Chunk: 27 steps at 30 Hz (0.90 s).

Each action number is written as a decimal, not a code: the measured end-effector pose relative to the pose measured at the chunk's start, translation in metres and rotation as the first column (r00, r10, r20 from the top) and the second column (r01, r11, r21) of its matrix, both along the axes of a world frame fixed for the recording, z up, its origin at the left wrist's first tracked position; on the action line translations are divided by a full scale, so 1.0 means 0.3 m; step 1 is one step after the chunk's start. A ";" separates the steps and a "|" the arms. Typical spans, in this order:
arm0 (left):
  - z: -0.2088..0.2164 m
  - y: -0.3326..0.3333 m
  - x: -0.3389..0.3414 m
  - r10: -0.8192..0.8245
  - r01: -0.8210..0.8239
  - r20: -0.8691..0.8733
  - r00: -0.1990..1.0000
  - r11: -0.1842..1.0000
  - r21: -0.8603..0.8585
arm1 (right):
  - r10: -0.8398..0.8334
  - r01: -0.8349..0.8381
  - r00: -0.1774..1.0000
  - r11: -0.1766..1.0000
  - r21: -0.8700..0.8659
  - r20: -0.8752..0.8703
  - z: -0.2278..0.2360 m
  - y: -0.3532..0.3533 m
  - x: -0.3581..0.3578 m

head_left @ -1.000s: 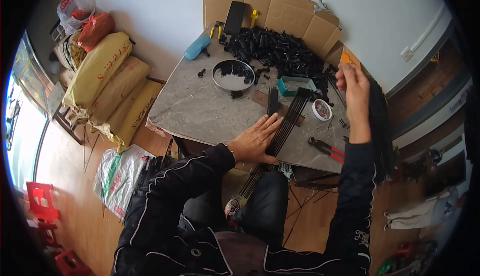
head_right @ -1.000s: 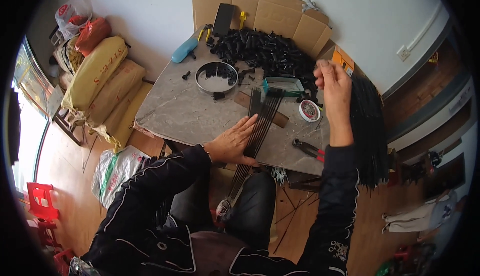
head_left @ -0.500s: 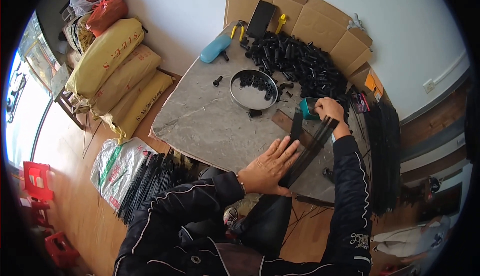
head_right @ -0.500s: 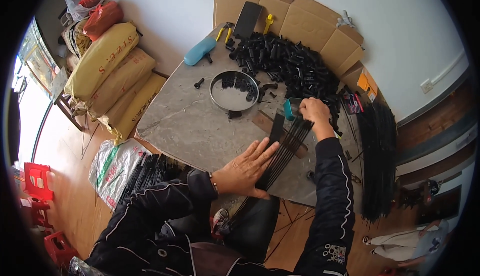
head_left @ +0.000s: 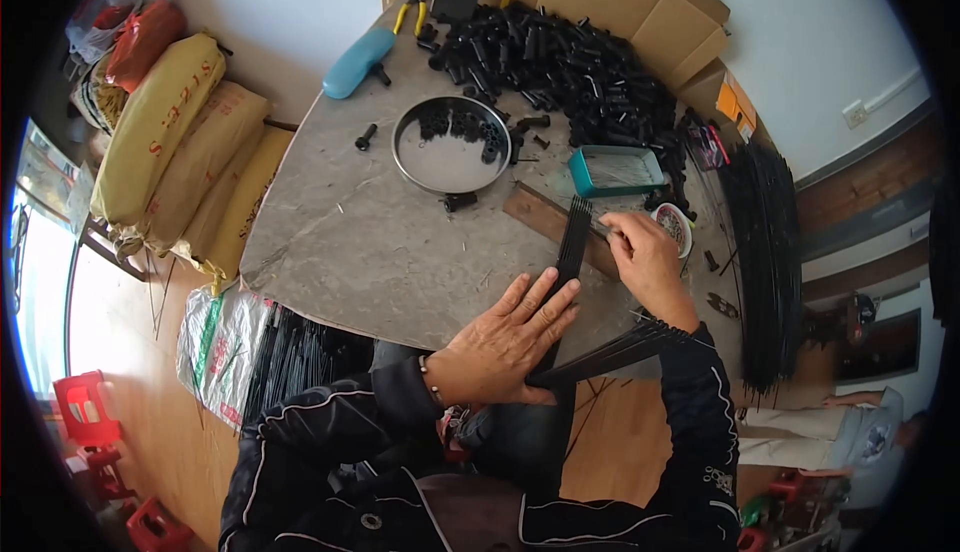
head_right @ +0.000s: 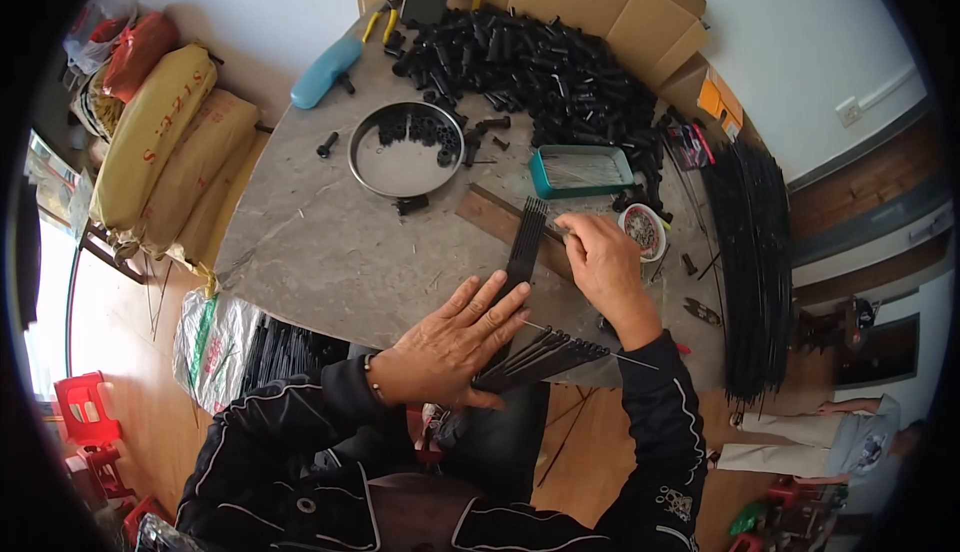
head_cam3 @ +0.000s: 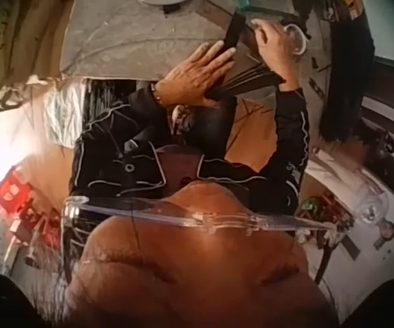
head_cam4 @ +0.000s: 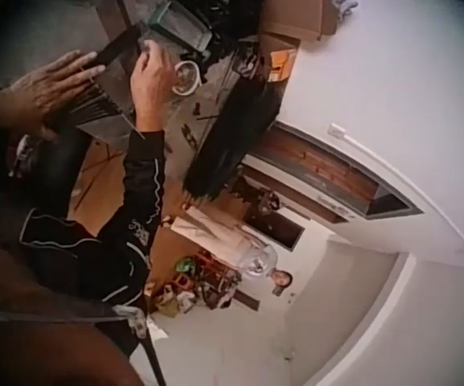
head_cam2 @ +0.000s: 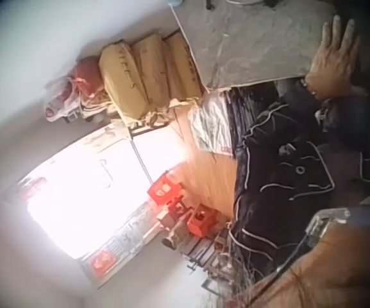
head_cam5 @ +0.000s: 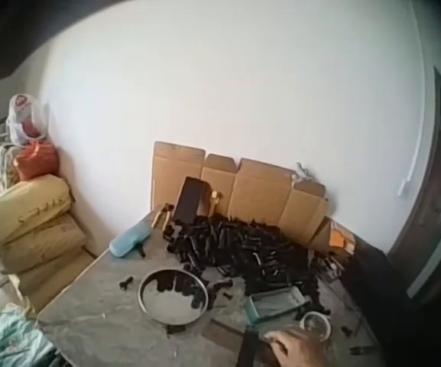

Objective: Assembling black wires into bundles and attaching plastic connectors at a workbench.

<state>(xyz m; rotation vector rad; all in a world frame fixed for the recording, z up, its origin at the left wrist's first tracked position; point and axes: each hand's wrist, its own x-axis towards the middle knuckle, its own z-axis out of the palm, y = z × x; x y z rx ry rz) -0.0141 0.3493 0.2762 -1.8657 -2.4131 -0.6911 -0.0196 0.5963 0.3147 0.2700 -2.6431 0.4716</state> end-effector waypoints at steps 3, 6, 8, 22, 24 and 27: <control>-0.006 -0.001 -0.002 -0.015 0.014 0.082 0.997 1.000 0.013 | -0.080 0.081 0.992 0.997 0.003 0.099 -0.018 0.010 0.017; -0.003 0.006 -0.005 -0.006 0.006 0.018 1.000 1.000 -0.024 | -0.113 0.117 0.983 0.993 -0.015 0.142 -0.007 0.020 0.019; 0.000 0.009 -0.001 -0.004 0.004 0.017 1.000 1.000 -0.028 | -0.133 0.135 0.983 0.991 -0.010 0.127 -0.008 0.023 0.026; -0.014 0.004 -0.005 0.004 -0.003 0.034 0.999 0.999 -0.035 | -0.157 0.158 0.984 0.987 0.001 0.085 -0.037 0.014 0.022; -0.018 0.005 -0.006 0.005 -0.003 0.037 0.999 0.999 -0.034 | -0.165 0.168 0.982 0.985 -0.027 0.094 -0.042 0.017 0.022; -0.007 -0.006 -0.005 0.015 -0.014 0.028 0.999 0.999 -0.036 | -0.156 0.158 0.984 0.987 -0.017 0.091 -0.034 0.008 0.015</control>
